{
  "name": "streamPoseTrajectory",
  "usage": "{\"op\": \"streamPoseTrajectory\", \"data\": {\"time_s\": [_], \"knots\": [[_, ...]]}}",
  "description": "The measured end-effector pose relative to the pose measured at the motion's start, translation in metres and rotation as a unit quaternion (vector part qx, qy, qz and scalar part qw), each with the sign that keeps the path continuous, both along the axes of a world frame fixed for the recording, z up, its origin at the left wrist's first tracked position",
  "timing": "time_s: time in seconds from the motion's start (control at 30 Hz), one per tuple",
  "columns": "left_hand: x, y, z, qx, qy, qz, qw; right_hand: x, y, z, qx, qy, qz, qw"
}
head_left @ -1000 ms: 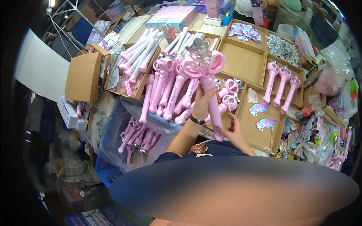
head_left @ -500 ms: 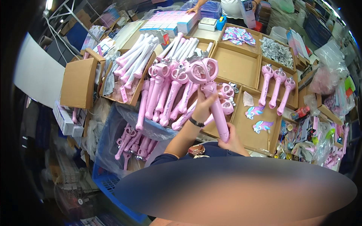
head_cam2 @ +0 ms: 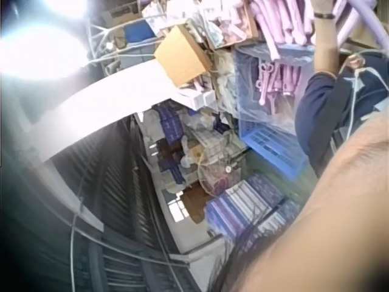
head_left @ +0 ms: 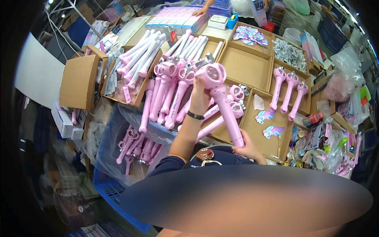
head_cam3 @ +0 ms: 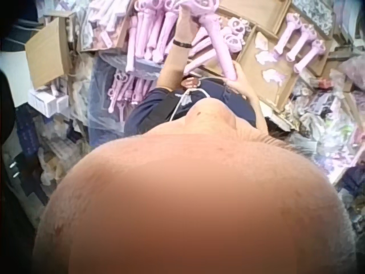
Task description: The person assembles pink toy wands by attaching a silver crown and a colorful wing sticker to each wand head. They use a small tool to adjust the crown and a brush to apply adhesive, then place the finished wands on a nearby tray.
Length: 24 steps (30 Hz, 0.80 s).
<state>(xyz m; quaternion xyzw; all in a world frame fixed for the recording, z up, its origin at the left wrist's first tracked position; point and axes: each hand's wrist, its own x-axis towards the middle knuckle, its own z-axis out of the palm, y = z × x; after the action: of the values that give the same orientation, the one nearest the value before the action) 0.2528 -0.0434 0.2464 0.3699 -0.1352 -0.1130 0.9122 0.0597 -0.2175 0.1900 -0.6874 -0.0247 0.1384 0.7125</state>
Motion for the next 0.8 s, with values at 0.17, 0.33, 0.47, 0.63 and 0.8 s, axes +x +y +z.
{"op": "streamPoseTrajectory", "data": {"time_s": [0.17, 0.33, 0.47, 0.63, 0.8], "knots": [[0.01, 0.011, -0.002, 0.133, -0.004, 0.01, 0.991, 0.001, -0.016, 0.0, 0.177, 0.09, 0.104, 0.975], [0.01, 0.007, -0.011, 0.221, -0.06, 0.085, 0.97, -0.003, -0.014, -0.005, 0.269, 0.144, 0.095, 0.947], [0.016, 0.007, -0.014, 0.326, -0.078, 0.088, 0.938, -0.005, -0.012, -0.008, 0.34, 0.168, 0.102, 0.919], [0.018, 0.008, -0.025, 0.18, -0.087, -0.006, 0.98, -0.003, -0.011, -0.007, 0.446, 0.178, 0.133, 0.867], [0.019, 0.006, -0.036, 0.145, -0.04, 0.097, 0.984, 0.001, -0.012, 0.012, -0.001, 0.033, -0.01, 0.999]]}}
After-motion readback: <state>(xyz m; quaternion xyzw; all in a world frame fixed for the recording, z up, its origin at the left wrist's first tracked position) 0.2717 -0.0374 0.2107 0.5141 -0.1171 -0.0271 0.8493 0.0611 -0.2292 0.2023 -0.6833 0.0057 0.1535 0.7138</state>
